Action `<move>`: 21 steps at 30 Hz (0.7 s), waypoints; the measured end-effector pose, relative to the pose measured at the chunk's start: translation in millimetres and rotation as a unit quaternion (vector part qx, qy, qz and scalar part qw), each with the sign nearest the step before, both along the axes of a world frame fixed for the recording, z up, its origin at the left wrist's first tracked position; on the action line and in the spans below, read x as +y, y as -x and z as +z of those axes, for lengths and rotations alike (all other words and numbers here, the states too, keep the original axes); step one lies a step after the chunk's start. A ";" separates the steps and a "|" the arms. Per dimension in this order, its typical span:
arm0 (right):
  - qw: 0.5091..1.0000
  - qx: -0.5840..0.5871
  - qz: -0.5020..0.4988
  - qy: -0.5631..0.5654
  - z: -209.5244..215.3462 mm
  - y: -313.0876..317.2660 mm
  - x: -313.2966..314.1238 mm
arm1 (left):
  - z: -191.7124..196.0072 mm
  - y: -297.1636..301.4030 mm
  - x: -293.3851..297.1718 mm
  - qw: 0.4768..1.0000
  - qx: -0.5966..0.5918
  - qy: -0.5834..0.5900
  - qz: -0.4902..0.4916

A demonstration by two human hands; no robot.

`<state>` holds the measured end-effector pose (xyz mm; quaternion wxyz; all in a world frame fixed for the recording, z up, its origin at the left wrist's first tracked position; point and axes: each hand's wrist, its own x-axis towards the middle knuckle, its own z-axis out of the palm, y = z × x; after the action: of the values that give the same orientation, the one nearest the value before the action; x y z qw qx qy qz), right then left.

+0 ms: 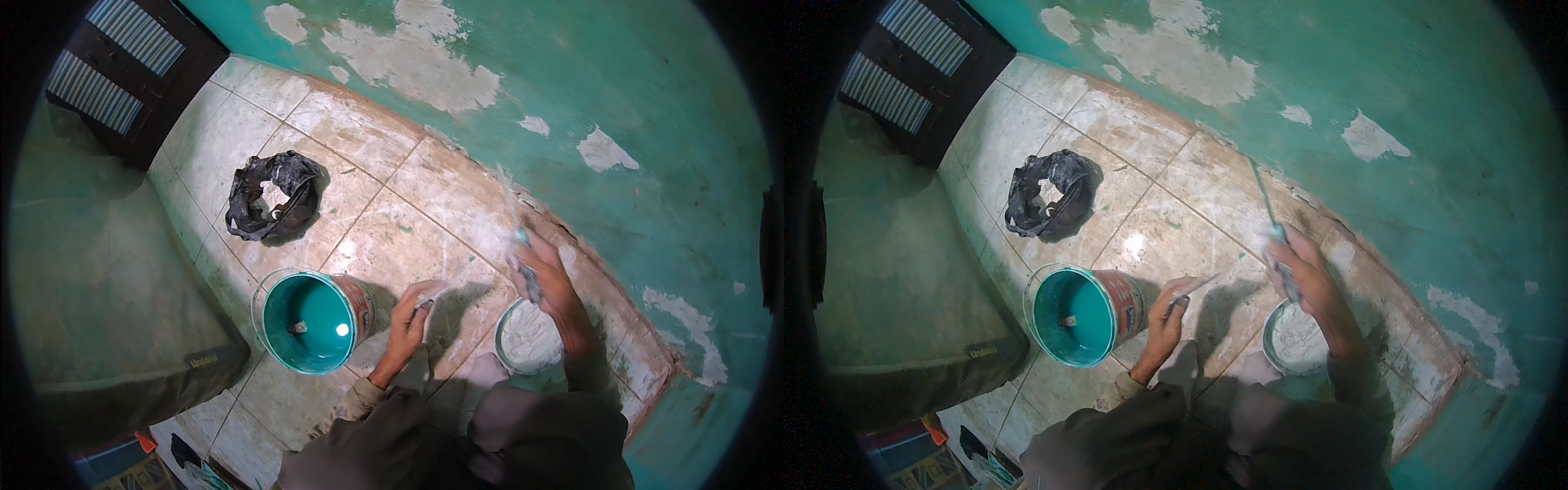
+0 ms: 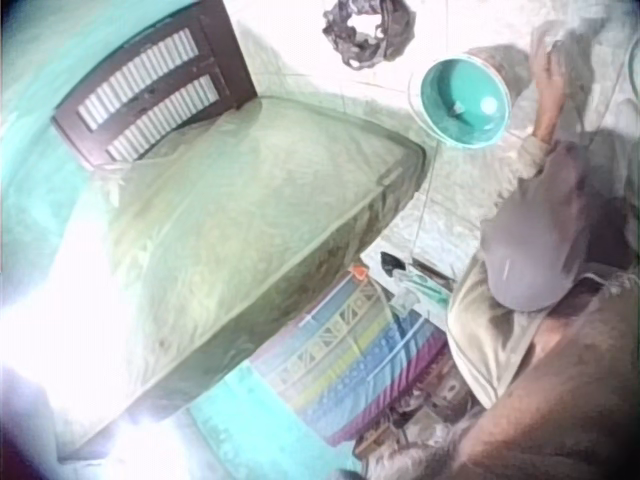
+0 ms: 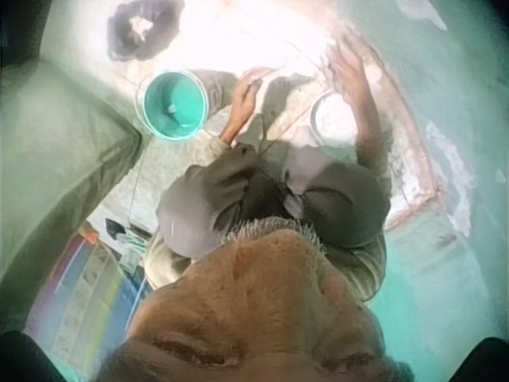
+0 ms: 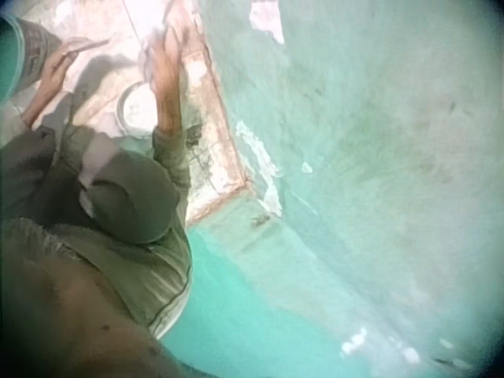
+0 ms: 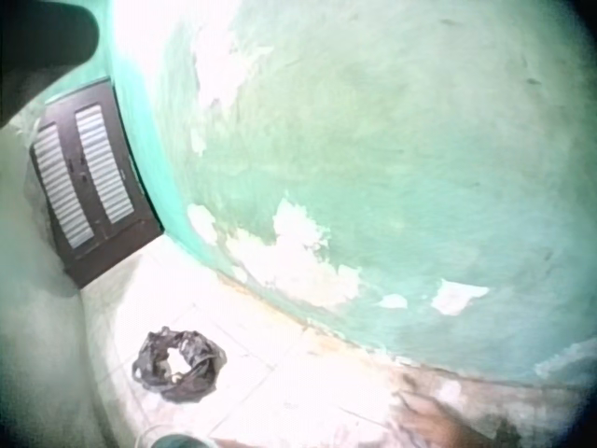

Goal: The person scoops white plaster from a bucket with a trowel and applies it to a green wall using a putty knife, smoothing the surface in sections. The person repeatedly transfers plaster between tools and spreads it along the lower wall area.

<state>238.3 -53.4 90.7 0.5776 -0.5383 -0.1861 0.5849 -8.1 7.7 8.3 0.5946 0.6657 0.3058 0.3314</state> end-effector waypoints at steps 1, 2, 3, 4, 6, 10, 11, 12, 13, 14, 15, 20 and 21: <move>0.999 -0.031 0.020 0.009 -4.7 1.0 20.1 | 1.2 3.7 3.4 1.000 0.001 0.014 0.021; 0.997 -0.059 0.044 0.015 -11.6 3.9 43.1 | 3.2 9.3 7.4 0.999 0.004 0.025 0.047; 0.996 -0.074 0.054 0.009 -19.1 8.3 66.8 | 10.9 15.7 9.5 0.997 0.011 0.014 0.073; 0.994 -0.092 0.059 0.006 -27.4 10.6 87.2 | 10.7 20.7 10.1 0.996 0.018 0.009 0.087; 0.994 -0.101 0.045 0.011 -42.1 8.9 120.2 | 7.4 26.1 6.7 0.994 0.027 0.003 0.110; 0.998 -0.057 0.010 0.002 -72.2 -3.0 166.5 | 7.3 37.2 -2.5 0.990 0.041 0.048 0.124; 0.999 -0.051 0.000 0.003 -73.3 -4.8 175.2 | 7.3 40.1 -2.9 0.990 0.044 0.048 0.128; 0.999 -0.046 -0.013 0.003 -73.7 -8.3 181.4 | 7.3 41.9 -3.3 0.989 0.047 0.049 0.131; 0.999 -0.042 -0.026 0.004 -74.0 -12.5 185.1 | 7.0 42.9 -3.4 0.989 0.050 0.050 0.132; 0.999 -0.032 -0.024 0.003 -73.9 -17.9 186.4 | 5.7 43.5 -3.1 0.988 0.052 0.058 0.135; 1.000 -0.021 -0.023 0.003 -72.3 -23.1 185.5 | 3.1 44.7 -3.3 0.987 0.054 0.066 0.136; 0.999 0.019 -0.045 -0.002 -64.6 -44.2 163.1 | 0.2 43.9 -2.9 0.986 0.060 0.081 0.134; 0.999 0.023 -0.046 -0.002 -63.5 -44.6 156.7 | -0.5 45.3 -2.0 0.986 0.060 0.079 0.133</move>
<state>282.9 103.3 27.2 0.6093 -0.5315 -0.1494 0.5692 -53.3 5.7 7.9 0.5761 0.5889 0.4522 0.3418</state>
